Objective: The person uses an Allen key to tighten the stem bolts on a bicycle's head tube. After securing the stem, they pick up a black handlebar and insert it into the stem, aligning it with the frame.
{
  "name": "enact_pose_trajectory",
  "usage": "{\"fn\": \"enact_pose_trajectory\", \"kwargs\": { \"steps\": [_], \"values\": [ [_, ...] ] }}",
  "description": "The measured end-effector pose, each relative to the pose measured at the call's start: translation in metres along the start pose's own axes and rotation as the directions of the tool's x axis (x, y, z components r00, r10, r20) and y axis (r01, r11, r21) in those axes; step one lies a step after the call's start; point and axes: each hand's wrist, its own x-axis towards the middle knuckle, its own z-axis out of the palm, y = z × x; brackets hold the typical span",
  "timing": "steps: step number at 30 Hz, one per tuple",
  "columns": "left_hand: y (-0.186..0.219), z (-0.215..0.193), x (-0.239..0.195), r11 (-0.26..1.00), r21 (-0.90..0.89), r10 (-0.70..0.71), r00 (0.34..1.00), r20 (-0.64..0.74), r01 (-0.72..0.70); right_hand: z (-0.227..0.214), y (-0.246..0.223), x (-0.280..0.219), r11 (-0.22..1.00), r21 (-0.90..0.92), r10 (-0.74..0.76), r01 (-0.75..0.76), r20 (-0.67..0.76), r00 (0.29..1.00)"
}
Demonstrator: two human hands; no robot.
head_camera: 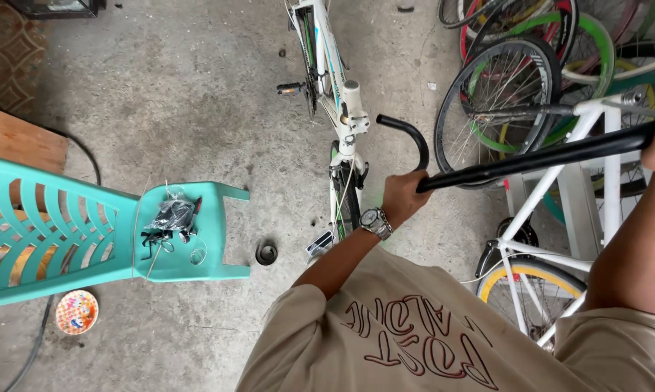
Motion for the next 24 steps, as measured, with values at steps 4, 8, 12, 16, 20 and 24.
{"fn": "enact_pose_trajectory", "kwargs": {
  "steps": [4,8,12,16,20,24],
  "values": [
    [-0.016,0.011,-0.021,0.998,-0.002,-0.060,0.995,-0.078,0.060,-0.037,-0.081,0.114,0.967,0.253,-0.011,-0.002,0.050,0.999],
    [-0.031,0.018,-0.036,0.997,-0.051,-0.067,0.992,-0.104,0.062,-0.134,-0.197,0.282,0.832,0.549,-0.120,0.081,0.036,0.992],
    [-0.040,0.013,-0.034,0.994,-0.061,-0.091,0.991,-0.094,0.086,-0.130,-0.202,0.286,0.833,0.550,-0.085,0.051,0.036,0.996],
    [-0.036,0.004,-0.034,0.995,-0.079,-0.072,0.991,-0.110,0.064,-0.137,-0.211,0.316,0.848,0.498,-0.221,0.182,0.020,0.975],
    [-0.033,0.000,-0.035,0.993,-0.111,-0.063,0.990,-0.129,0.049,-0.136,-0.219,0.317,0.863,0.490,-0.152,0.121,0.023,0.988],
    [-0.040,-0.002,-0.030,0.993,-0.107,-0.052,0.990,-0.130,0.038,-0.133,-0.218,0.327,0.820,0.544,-0.206,0.178,-0.009,0.978]
  ]
}}
